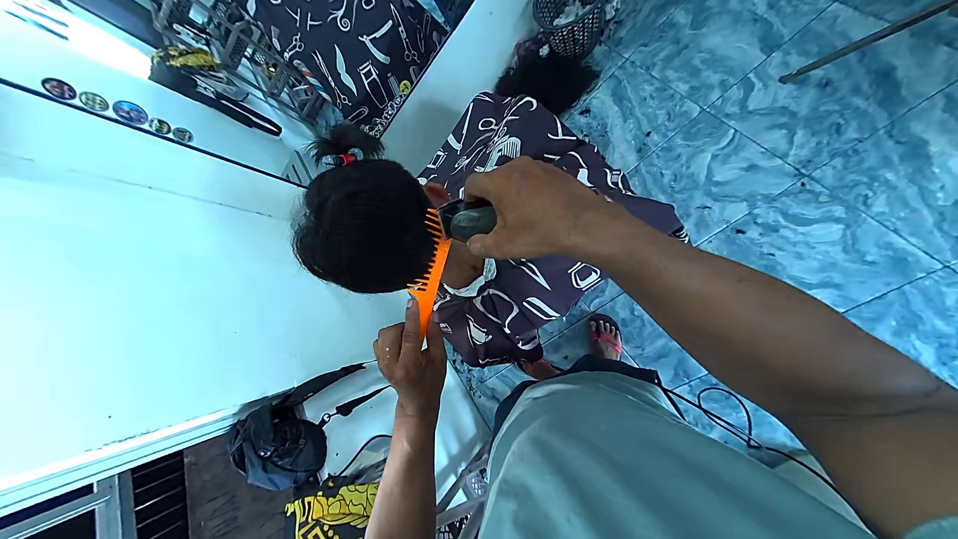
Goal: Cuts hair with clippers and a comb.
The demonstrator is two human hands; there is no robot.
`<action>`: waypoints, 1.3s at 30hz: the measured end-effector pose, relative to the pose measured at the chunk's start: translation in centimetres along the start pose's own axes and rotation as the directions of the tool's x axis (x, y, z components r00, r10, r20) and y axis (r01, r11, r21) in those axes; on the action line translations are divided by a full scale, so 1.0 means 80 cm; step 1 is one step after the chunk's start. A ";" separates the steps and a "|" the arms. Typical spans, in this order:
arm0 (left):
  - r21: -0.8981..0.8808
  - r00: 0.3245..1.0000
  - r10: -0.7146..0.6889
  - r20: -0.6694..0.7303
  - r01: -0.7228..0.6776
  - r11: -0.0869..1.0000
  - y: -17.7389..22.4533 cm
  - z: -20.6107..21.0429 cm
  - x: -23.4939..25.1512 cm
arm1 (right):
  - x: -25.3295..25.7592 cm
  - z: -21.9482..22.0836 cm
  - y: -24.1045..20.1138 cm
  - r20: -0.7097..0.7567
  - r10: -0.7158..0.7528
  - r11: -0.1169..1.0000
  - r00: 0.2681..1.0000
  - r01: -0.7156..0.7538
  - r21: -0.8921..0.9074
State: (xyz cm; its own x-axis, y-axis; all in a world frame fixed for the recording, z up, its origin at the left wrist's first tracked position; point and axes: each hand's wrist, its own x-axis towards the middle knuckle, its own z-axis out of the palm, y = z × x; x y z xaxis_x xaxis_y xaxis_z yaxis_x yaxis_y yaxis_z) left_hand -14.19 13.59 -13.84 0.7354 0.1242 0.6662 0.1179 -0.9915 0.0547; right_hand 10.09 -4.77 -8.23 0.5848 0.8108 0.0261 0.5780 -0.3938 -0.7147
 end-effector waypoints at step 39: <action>-0.273 0.953 -0.070 0.295 0.155 0.949 -0.052 -0.001 -0.001 | -0.102 0.029 0.037 -0.149 0.046 0.998 0.988 -0.039 0.047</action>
State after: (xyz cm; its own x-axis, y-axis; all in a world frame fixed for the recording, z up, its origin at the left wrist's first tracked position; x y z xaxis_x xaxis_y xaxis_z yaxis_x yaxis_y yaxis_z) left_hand -14.78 17.71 -14.04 0.8892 0.1994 0.4119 0.0432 -0.9326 0.3582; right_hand 5.70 -11.59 -12.16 0.6888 0.7183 0.0975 0.5273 -0.4041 -0.7474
